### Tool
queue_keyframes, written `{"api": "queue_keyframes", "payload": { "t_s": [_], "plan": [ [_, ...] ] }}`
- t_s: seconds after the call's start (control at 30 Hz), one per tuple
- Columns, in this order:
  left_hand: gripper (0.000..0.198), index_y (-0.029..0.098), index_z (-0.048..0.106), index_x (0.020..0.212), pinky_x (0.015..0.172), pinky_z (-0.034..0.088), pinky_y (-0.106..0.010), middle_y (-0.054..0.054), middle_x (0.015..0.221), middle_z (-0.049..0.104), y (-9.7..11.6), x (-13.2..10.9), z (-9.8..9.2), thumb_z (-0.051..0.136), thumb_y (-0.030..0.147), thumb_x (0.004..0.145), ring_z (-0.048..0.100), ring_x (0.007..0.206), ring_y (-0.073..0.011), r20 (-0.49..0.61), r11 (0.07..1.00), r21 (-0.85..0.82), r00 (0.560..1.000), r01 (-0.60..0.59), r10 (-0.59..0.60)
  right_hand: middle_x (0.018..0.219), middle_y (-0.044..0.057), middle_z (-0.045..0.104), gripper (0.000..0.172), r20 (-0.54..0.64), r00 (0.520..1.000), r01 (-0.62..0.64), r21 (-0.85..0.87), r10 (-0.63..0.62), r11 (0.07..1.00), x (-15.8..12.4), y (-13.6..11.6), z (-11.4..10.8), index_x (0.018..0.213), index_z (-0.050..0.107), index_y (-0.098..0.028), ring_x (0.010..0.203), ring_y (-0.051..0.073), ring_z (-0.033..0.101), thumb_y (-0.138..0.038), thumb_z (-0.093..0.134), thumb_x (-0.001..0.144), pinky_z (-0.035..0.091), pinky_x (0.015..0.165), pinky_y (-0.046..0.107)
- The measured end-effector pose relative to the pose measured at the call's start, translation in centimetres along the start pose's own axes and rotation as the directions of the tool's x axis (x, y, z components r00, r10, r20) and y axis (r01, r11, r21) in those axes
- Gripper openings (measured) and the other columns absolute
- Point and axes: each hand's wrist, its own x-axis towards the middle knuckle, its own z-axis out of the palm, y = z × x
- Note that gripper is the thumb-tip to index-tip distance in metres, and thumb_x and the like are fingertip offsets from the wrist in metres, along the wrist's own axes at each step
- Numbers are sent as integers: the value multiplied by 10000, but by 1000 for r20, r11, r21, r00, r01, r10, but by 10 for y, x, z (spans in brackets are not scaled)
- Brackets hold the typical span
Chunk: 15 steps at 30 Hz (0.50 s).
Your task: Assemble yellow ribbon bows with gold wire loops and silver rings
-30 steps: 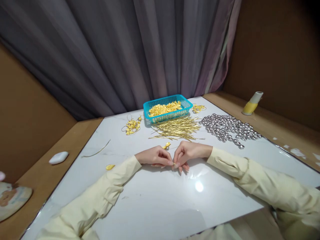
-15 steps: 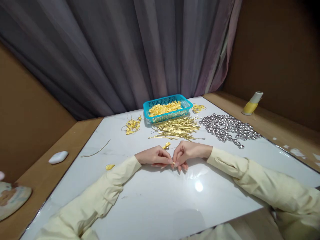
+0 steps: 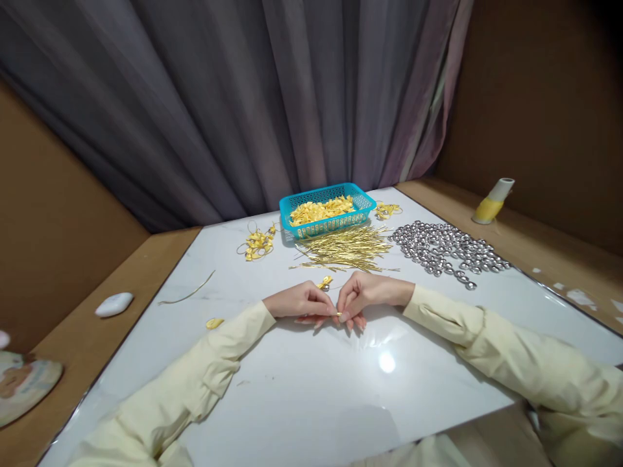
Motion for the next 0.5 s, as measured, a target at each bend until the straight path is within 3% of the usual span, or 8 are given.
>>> {"api": "queue_keyframes", "payload": {
  "t_s": [0.3, 0.5],
  "plan": [
    [226, 73, 673, 795, 314, 229, -142, 17, 494, 516, 0, 1, 1, 610, 288, 760, 337, 333, -19, -22, 993, -119, 1000, 7, -9, 602, 34, 661, 228, -12, 1000, 3, -17, -3, 1000, -1, 1, 1, 754, 666, -76, 443, 92, 577, -253, 726, 623, 487, 493, 225],
    [186, 57, 677, 777, 310, 177, -148, 3, 502, 540, -1, 2, 3, 632, 230, 727, 360, 342, -23, -138, 960, -279, 990, -9, -30, 755, 54, 669, 280, -73, 994, 71, -134, -81, 988, -6, -6, -7, 862, 638, -105, 491, 88, 575, -298, 689, 665, 488, 510, 236]
  ]
}}
